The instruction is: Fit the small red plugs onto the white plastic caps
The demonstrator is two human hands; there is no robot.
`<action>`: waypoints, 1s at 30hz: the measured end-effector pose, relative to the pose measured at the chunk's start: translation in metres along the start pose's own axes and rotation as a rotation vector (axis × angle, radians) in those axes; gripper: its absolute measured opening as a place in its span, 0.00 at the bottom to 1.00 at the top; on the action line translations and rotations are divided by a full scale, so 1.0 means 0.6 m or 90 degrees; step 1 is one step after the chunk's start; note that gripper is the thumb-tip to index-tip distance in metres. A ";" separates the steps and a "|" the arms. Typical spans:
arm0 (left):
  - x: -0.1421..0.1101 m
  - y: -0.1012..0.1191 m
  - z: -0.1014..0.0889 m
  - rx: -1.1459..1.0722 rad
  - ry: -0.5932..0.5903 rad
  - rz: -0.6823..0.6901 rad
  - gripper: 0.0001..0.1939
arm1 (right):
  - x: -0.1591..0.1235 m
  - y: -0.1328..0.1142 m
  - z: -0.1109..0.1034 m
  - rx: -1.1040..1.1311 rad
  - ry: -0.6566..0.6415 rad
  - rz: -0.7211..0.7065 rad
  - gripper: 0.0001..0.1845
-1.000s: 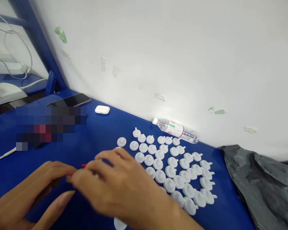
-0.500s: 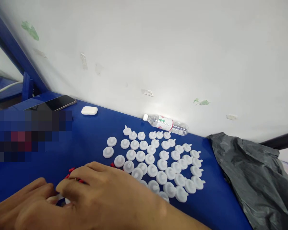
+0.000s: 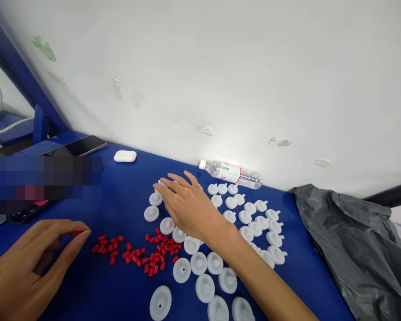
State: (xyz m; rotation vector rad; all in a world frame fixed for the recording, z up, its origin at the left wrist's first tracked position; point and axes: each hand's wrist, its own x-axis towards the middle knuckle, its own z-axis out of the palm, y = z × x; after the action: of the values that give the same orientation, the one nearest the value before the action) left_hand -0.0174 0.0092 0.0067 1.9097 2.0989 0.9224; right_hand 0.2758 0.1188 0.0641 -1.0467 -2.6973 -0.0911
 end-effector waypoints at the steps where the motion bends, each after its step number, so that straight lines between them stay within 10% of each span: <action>1: 0.002 -0.002 0.006 0.015 -0.012 -0.007 0.23 | 0.000 -0.001 -0.002 -0.013 -0.018 0.003 0.24; 30: 0.007 0.025 0.003 0.041 -0.087 0.053 0.22 | -0.007 0.048 -0.009 0.051 -0.041 0.026 0.27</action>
State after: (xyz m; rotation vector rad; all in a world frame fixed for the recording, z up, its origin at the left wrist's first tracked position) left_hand -0.0043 0.0135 0.0146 2.0428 2.0084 0.7250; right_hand 0.2996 0.1365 0.0671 -1.0976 -2.7106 0.0574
